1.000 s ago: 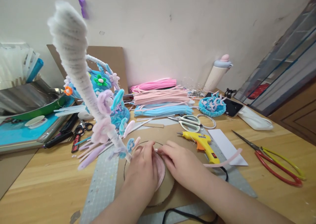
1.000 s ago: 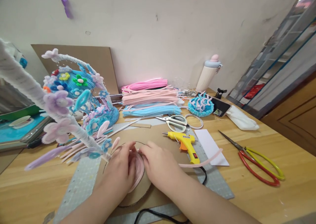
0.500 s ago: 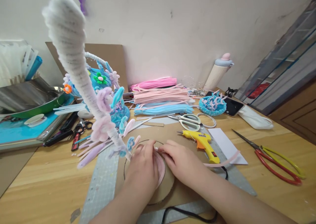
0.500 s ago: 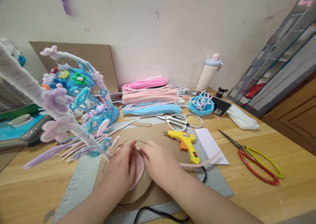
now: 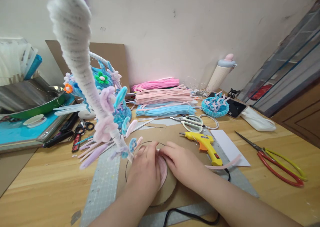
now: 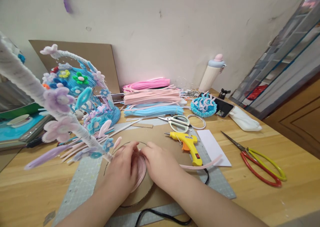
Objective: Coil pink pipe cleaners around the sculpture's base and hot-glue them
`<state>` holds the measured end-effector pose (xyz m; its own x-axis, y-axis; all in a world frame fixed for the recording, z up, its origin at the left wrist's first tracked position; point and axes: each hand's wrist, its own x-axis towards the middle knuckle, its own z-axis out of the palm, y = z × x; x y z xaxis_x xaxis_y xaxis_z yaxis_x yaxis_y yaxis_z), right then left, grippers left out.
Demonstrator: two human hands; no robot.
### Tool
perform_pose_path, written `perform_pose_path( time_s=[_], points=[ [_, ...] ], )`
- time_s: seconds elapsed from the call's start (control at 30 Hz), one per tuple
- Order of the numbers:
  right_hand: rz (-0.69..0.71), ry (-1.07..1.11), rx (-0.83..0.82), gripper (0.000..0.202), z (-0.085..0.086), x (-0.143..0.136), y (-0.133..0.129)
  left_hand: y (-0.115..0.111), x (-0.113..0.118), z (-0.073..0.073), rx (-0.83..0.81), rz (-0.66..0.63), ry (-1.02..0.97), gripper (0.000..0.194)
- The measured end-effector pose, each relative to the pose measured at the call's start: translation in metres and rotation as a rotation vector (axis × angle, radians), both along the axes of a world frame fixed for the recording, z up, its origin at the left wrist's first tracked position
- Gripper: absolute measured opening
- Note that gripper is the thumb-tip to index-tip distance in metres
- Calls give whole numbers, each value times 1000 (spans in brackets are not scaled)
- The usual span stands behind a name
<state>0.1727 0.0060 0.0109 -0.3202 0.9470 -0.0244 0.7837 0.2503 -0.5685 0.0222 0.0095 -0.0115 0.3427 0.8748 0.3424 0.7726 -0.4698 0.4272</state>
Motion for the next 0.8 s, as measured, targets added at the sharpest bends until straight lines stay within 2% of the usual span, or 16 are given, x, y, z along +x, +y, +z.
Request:
perform_pose_path(
  time_s=[0.1,0.2,0.37,0.6,0.8],
  points=[
    [4,-29,4,23,2,0,1,0,0,1,-18,-2,2,35],
    [1,40,-10,24,3,2,2,-1,0,-1,-39,8,0,35],
    [-103,141,-7,15,0,7,0,-1,-2,-5,-28,26,12,38],
    [-17,163,9,21,-2,6,2,0,-1,-5,1,16,6,36],
    [-57,143,8,21,-6,5,3,0,-2,-6,-25,21,8,36]
  ],
)
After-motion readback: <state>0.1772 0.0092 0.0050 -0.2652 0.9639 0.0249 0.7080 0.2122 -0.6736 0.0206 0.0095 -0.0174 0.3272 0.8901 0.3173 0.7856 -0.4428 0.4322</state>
